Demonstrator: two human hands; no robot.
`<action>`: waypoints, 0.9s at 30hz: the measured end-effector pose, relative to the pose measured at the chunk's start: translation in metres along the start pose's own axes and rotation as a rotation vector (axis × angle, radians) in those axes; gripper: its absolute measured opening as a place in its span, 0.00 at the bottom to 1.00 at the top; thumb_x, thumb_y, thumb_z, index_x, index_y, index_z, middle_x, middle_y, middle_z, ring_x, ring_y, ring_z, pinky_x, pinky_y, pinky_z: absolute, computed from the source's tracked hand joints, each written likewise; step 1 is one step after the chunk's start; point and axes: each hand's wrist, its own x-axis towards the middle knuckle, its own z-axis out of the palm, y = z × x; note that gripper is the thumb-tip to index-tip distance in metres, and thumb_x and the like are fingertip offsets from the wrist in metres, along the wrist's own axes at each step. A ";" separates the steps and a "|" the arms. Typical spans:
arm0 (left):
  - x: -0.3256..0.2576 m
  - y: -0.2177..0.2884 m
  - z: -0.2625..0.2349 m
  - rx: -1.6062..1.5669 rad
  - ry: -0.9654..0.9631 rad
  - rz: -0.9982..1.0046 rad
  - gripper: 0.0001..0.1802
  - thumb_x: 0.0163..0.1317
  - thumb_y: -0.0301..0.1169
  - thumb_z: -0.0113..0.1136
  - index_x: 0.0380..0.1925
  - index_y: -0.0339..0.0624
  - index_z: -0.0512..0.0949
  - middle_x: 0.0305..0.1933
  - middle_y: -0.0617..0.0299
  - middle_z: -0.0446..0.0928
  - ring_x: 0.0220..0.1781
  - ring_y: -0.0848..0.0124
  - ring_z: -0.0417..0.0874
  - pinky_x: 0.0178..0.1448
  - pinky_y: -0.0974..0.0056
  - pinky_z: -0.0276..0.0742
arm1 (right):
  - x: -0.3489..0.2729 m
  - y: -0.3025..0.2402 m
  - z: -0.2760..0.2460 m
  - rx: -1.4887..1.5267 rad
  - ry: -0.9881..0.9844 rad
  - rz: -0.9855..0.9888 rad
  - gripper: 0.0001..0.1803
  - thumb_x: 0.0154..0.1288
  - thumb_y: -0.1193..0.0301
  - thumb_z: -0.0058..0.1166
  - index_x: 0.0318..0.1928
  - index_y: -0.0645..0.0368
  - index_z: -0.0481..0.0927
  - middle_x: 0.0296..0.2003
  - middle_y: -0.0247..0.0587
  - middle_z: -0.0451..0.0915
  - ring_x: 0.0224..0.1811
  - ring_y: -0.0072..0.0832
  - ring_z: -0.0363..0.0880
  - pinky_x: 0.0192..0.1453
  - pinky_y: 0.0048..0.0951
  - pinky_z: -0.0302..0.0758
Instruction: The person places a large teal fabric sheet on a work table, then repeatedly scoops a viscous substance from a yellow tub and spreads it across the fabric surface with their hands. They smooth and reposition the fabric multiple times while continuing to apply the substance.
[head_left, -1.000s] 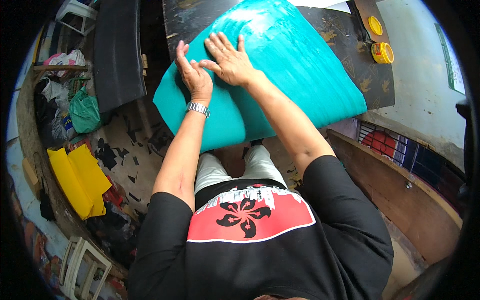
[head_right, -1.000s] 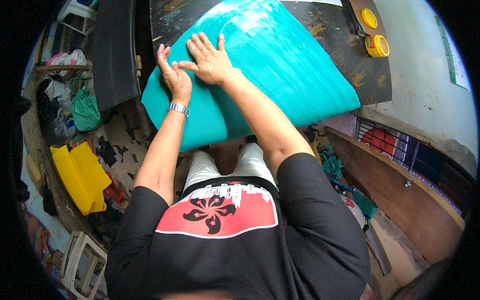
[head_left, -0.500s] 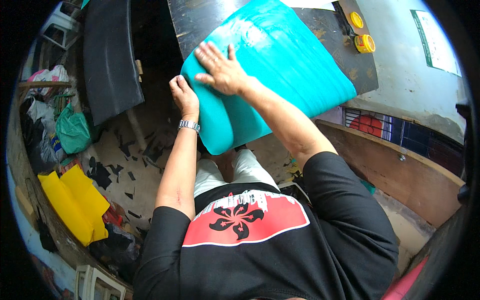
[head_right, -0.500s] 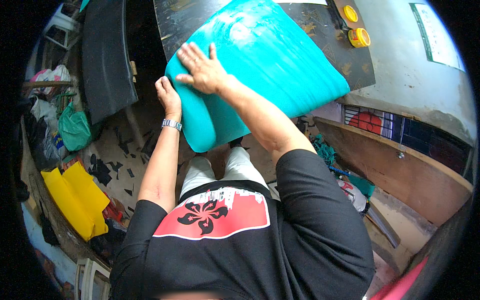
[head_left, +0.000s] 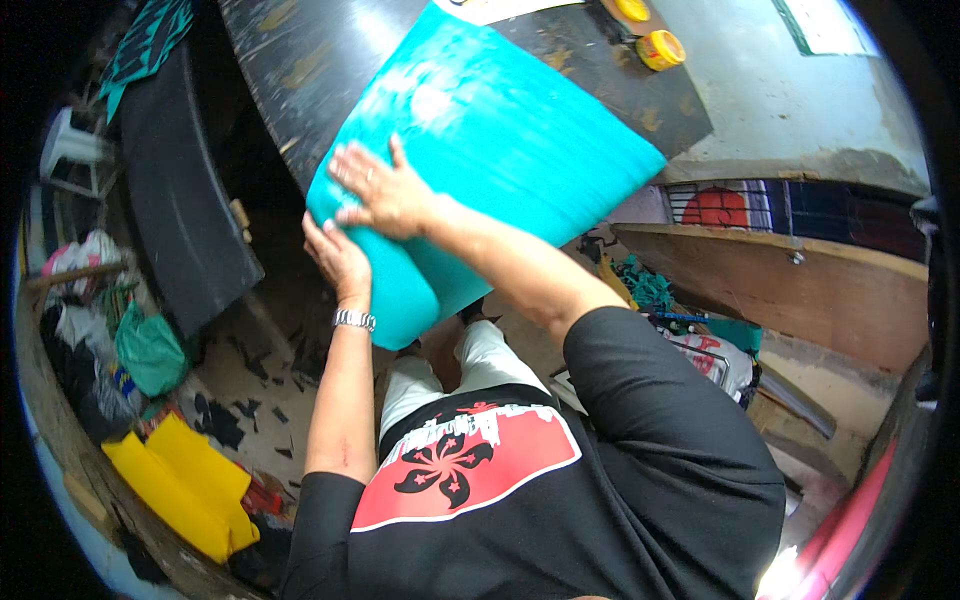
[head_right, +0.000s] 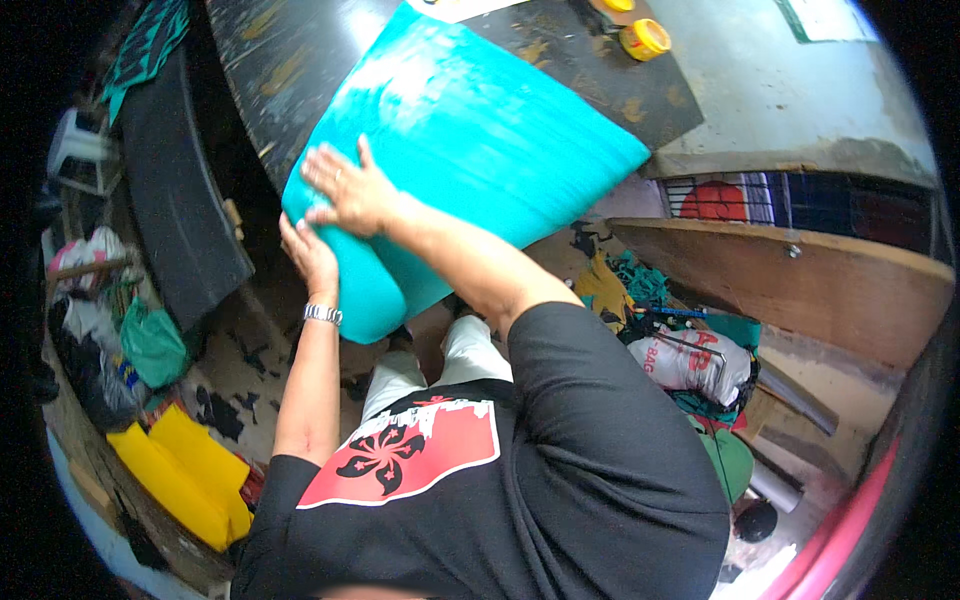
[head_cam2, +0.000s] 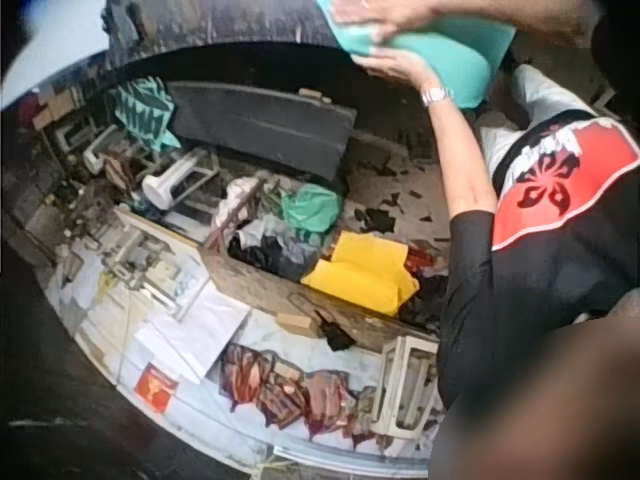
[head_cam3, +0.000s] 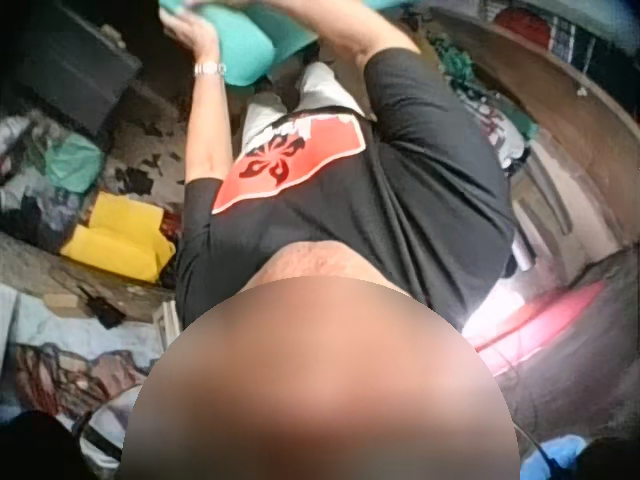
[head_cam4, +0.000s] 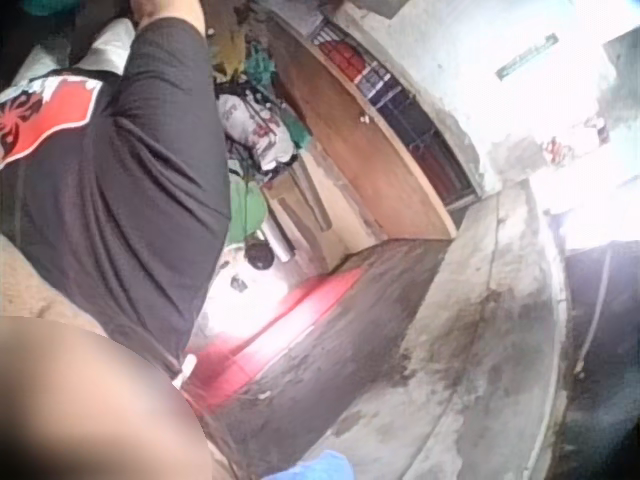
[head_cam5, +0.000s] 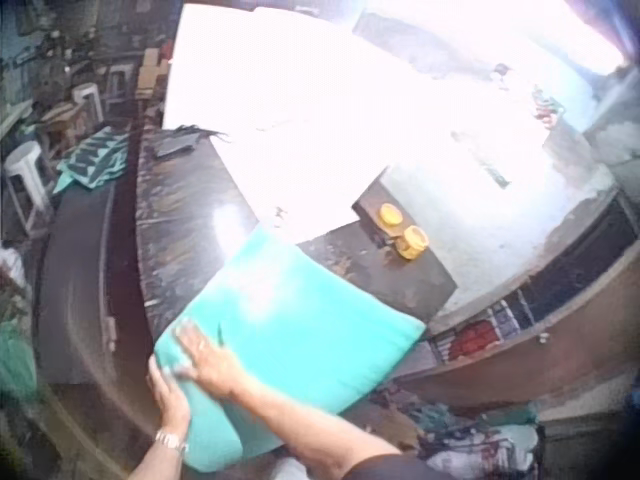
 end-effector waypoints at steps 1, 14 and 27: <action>0.001 0.000 0.000 0.044 0.001 -0.056 0.26 0.75 0.40 0.41 0.67 0.39 0.62 0.60 0.35 0.69 0.61 0.42 0.69 0.65 0.46 0.64 | -0.016 0.000 -0.003 0.070 -0.017 -0.010 0.47 0.67 0.32 0.30 0.76 0.51 0.53 0.77 0.40 0.49 0.80 0.36 0.42 0.75 0.70 0.28; 0.002 -0.004 -0.001 0.226 0.036 -0.040 0.26 0.77 0.42 0.36 0.68 0.39 0.61 0.58 0.38 0.67 0.59 0.45 0.70 0.64 0.49 0.64 | -0.060 0.169 -0.102 -0.015 0.371 0.446 0.40 0.66 0.36 0.44 0.72 0.42 0.62 0.76 0.53 0.46 0.80 0.48 0.36 0.74 0.70 0.30; 0.002 -0.003 -0.009 0.334 -0.009 -0.039 0.28 0.78 0.44 0.33 0.68 0.37 0.62 0.63 0.38 0.66 0.63 0.45 0.69 0.66 0.50 0.64 | -0.067 0.331 -0.124 -0.015 -0.034 0.820 0.58 0.62 0.26 0.32 0.77 0.55 0.37 0.78 0.42 0.30 0.81 0.35 0.24 0.78 0.60 0.23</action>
